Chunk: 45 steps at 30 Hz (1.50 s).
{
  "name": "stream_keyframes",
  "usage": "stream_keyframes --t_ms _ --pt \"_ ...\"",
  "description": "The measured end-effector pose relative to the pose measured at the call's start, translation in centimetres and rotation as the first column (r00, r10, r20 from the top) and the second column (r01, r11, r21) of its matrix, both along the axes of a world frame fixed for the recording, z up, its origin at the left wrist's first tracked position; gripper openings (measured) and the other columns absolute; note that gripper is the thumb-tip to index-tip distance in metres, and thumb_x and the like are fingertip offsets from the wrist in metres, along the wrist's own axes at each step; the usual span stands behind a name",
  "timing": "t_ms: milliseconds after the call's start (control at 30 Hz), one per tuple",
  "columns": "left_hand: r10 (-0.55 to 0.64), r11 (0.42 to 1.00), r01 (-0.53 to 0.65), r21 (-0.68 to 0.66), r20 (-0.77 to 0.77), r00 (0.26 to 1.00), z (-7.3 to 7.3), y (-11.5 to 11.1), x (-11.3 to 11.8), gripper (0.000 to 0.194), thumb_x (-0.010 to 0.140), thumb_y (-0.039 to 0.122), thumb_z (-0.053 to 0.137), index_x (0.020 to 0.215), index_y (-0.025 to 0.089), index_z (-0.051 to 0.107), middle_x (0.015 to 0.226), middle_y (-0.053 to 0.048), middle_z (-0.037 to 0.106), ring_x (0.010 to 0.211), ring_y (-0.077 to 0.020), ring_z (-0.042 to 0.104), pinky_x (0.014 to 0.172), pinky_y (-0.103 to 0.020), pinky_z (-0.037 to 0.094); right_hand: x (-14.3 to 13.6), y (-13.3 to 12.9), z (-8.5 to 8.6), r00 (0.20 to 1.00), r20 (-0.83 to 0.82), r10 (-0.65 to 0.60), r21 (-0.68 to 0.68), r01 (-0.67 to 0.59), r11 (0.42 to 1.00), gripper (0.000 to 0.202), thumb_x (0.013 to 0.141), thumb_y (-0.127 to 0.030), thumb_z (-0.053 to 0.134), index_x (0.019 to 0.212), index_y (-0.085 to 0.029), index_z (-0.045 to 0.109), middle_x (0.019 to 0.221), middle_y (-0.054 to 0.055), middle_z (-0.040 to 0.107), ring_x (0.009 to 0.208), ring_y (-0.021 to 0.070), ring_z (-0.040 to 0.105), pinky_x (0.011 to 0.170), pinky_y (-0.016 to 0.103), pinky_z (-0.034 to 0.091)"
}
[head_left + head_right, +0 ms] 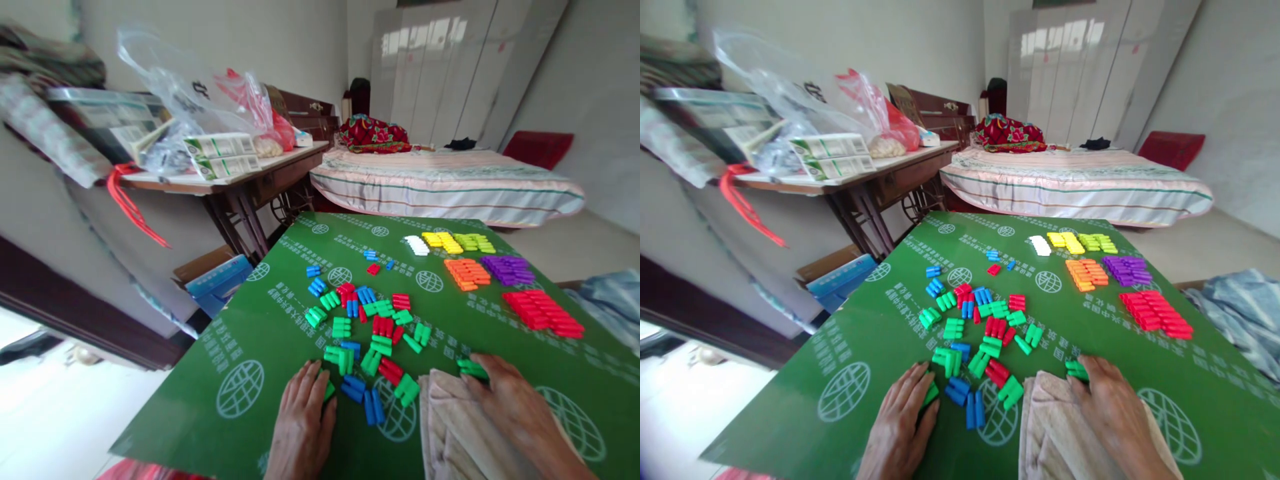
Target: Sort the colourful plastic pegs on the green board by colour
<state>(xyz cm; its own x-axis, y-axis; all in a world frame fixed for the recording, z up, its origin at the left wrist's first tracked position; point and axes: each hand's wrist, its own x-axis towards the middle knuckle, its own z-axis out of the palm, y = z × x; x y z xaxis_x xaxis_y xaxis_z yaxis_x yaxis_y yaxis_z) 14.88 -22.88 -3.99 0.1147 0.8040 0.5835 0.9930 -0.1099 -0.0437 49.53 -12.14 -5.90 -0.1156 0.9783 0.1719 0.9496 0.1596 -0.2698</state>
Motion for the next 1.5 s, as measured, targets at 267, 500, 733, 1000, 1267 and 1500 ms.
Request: stream_keyframes --t_ms 267,500,733,1000,1267,1500 --pt "0.015 1.0 -0.015 -0.001 -0.033 0.999 0.3 -0.2 0.3 0.034 0.084 0.029 0.052 0.115 0.017 0.057 0.12 -0.009 0.065 0.111 -0.0236 0.061 0.086 -0.04 0.059 -0.3 -0.1 -0.8 0.999 0.026 0.048 0.025 -0.049 0.998 0.044 0.085 -0.039 0.04 0.109 -0.012 0.066 0.11 0.016 0.069 0.1 0.0285 0.065 0.09 0.04 0.051" --pt "0.031 0.999 -0.032 -0.01 -0.07 0.997 0.4 -0.3 0.5 0.035 0.083 0.028 0.053 0.115 0.016 0.057 0.12 -0.009 0.065 0.111 -0.0247 0.061 0.085 -0.04 0.06 -0.9 -0.2 -0.8 0.997 0.034 0.071 0.062 -0.073 0.995 0.043 0.086 -0.04 0.041 0.107 -0.012 0.066 0.106 0.016 0.069 0.098 0.028 0.066 0.087 0.039 0.052" --pt "0.019 1.0 -0.02 -0.016 -0.039 0.999 0.5 -0.2 0.6 0.034 0.083 0.027 0.052 0.115 0.017 0.057 0.121 -0.009 0.065 0.113 -0.0242 0.06 0.087 -0.04 0.059 -2.2 -0.3 -0.3 0.994 0.052 0.098 0.119 -0.104 0.988 0.041 0.087 -0.041 0.042 0.106 -0.013 0.066 0.103 0.014 0.07 0.094 0.0256 0.066 0.086 0.039 0.053" --pt "-0.005 0.999 0.003 -0.035 -0.029 1.0 0.3 -0.2 0.3 0.034 0.084 0.028 0.053 0.115 0.016 0.057 0.121 -0.01 0.064 0.114 -0.0246 0.059 0.088 -0.041 0.058 -3.3 -0.5 0.5 0.993 0.065 0.103 0.126 -0.11 0.986 0.038 0.087 -0.037 0.043 0.104 -0.013 0.066 0.104 0.014 0.07 0.097 0.0265 0.066 0.086 0.039 0.053" --pt "-0.04 0.999 0.041 0.012 -0.065 0.997 0.7 0.0 0.2 0.035 0.084 0.031 0.053 0.115 0.016 0.058 0.119 -0.009 0.065 0.115 -0.0234 0.058 0.086 -0.037 0.057 -4.4 -0.7 0.7 0.992 0.04 0.119 0.125 -0.123 0.985 0.035 0.088 -0.037 0.045 0.104 -0.014 0.066 0.102 0.012 0.07 0.095 0.0252 0.065 0.086 0.038 0.052" --pt "-0.061 0.998 0.063 0.018 -0.098 0.993 -0.1 0.4 -0.9 0.039 0.084 0.038 0.054 0.117 0.018 0.057 0.122 -0.008 0.064 0.117 -0.0228 0.056 0.087 -0.034 0.056 -5.7 -0.7 1.0 0.994 0.005 0.106 0.141 -0.105 0.984 0.027 0.087 -0.028 0.047 0.103 -0.018 0.066 0.104 0.009 0.069 0.098 0.0223 0.063 0.089 0.035 0.049"
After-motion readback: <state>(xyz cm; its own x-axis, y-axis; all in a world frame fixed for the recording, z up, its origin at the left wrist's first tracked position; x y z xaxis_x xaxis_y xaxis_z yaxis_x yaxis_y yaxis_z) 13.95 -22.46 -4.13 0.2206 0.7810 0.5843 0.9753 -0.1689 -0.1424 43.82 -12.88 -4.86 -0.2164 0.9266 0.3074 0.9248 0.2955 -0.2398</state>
